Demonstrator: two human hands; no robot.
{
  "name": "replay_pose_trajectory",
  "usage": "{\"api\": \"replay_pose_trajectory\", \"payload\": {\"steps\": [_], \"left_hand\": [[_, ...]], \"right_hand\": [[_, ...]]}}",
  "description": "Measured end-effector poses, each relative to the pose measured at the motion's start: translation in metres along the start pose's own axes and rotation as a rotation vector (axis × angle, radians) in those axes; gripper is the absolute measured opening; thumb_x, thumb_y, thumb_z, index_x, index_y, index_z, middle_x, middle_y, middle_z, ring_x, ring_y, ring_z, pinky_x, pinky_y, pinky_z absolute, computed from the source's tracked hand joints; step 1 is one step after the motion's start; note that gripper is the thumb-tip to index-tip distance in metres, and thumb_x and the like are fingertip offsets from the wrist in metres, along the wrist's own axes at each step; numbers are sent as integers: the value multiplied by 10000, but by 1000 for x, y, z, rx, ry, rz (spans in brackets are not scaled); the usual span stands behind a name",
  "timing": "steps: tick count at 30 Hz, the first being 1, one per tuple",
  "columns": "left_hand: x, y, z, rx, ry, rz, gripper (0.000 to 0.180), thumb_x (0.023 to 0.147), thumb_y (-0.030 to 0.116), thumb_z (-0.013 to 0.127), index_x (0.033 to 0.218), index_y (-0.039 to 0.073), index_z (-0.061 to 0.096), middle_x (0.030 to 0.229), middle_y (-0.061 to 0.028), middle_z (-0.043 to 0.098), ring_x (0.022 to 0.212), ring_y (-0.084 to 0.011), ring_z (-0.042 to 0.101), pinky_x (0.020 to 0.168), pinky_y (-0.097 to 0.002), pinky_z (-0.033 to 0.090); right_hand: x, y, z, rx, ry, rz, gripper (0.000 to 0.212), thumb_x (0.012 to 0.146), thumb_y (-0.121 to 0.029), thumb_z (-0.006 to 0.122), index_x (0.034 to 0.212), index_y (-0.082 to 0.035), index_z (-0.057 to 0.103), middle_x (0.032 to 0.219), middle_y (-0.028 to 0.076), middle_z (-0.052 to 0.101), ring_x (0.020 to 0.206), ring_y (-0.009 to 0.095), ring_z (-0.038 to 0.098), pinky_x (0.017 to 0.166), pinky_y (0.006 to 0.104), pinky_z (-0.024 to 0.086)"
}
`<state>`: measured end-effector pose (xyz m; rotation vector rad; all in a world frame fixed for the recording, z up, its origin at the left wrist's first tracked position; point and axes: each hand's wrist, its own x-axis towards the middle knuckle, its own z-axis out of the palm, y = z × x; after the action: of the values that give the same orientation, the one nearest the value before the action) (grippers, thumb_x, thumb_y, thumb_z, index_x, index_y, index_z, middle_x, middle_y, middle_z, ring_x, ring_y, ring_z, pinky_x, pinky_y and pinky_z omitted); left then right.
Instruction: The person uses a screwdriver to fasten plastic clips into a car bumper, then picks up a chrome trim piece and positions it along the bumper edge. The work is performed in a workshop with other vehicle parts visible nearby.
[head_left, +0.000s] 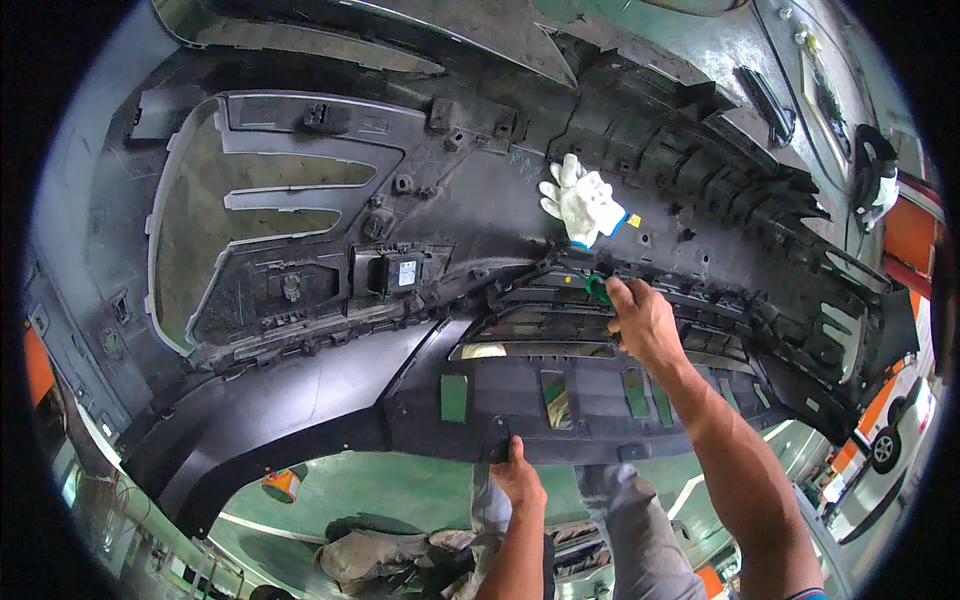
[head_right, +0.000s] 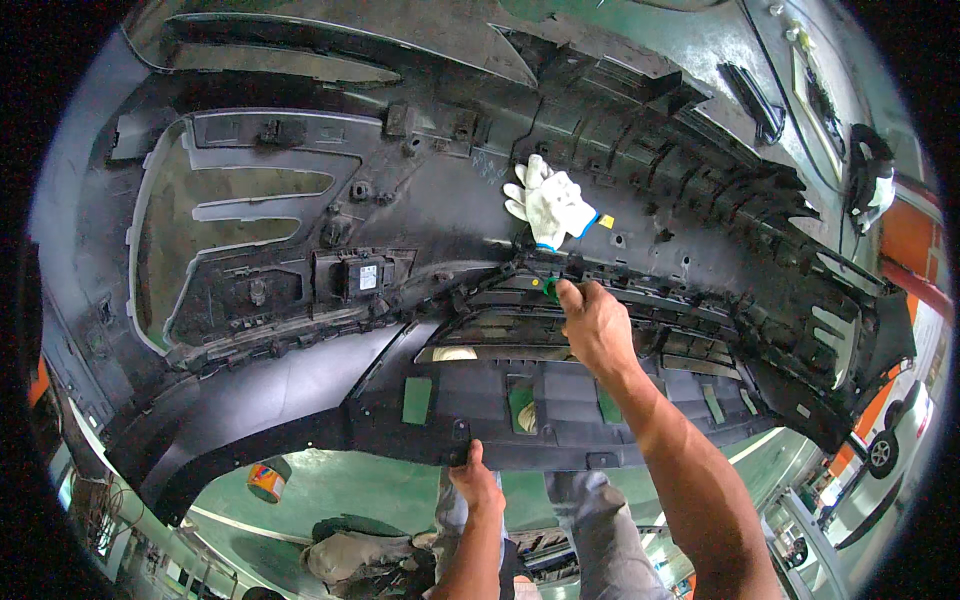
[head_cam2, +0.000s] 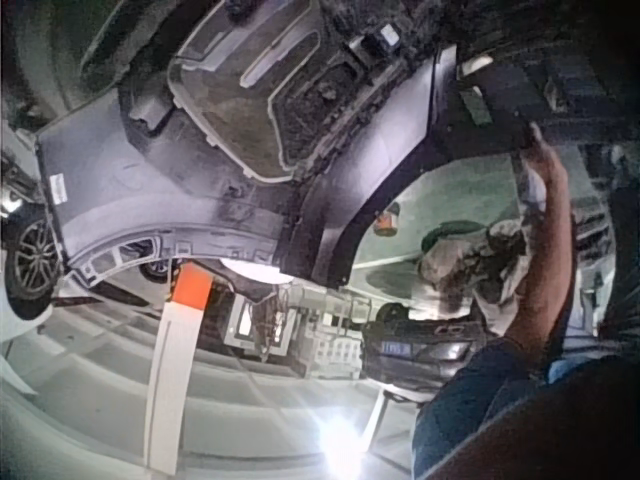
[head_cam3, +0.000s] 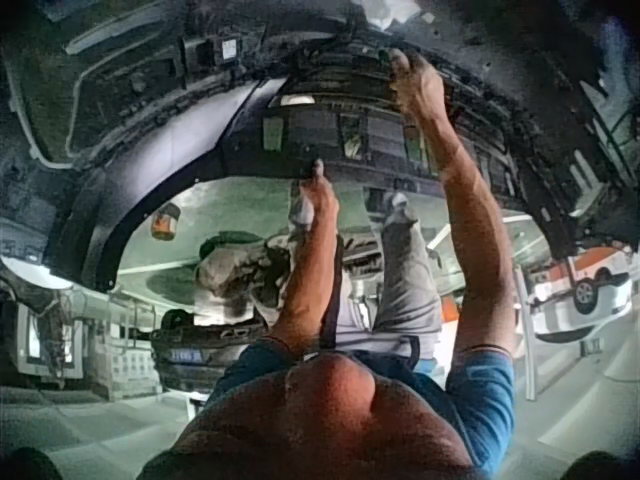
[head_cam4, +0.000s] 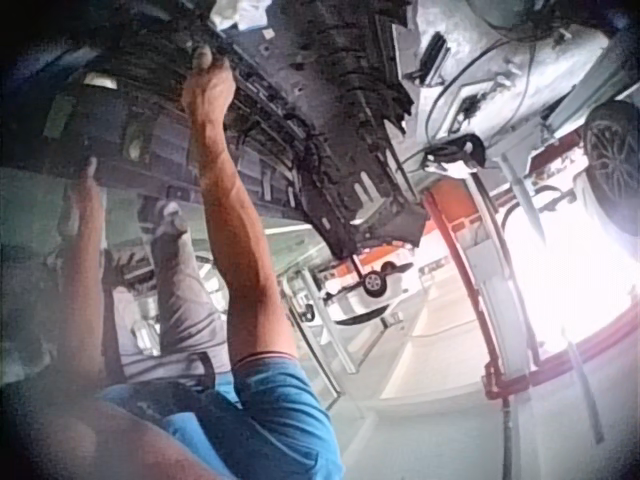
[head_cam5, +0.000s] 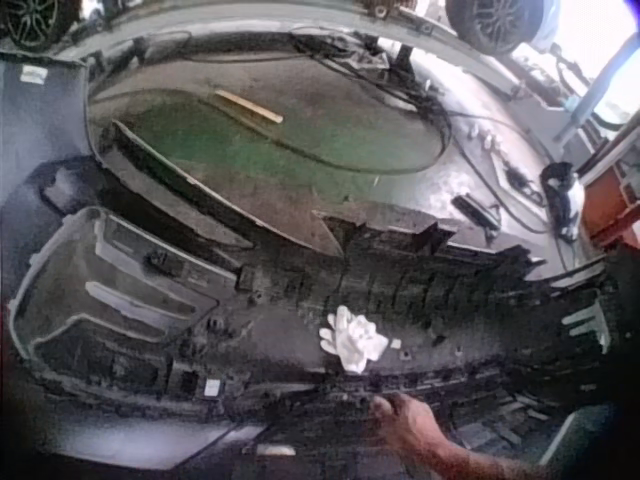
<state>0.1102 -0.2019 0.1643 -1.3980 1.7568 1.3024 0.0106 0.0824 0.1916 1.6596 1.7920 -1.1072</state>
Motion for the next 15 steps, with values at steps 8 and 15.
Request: {"api": "replay_pose_trajectory", "payload": {"steps": [8, 15], "left_hand": [[-5, 6, -1, 57, -2, -53, 376, 909, 150, 755, 1237, 10, 636, 1243, -76, 654, 1092, -243, 612, 976, -394, 453], [-4, 3, 5, 1, 57, -6, 305, 906, 148, 760, 1145, -21, 675, 1121, -81, 689, 943, -220, 631, 839, -387, 488]], "right_hand": [[-20, 3, 3, -678, 49, -566, 316, 925, -170, 659, 1221, -65, 626, 1052, 169, 661, 803, 396, 668, 745, 466, 564], [-15, -1, -8, -184, -7, -265, 394, 906, -219, 699, 1245, -53, 584, 1062, 196, 626, 931, 383, 667, 752, 453, 564]]}}
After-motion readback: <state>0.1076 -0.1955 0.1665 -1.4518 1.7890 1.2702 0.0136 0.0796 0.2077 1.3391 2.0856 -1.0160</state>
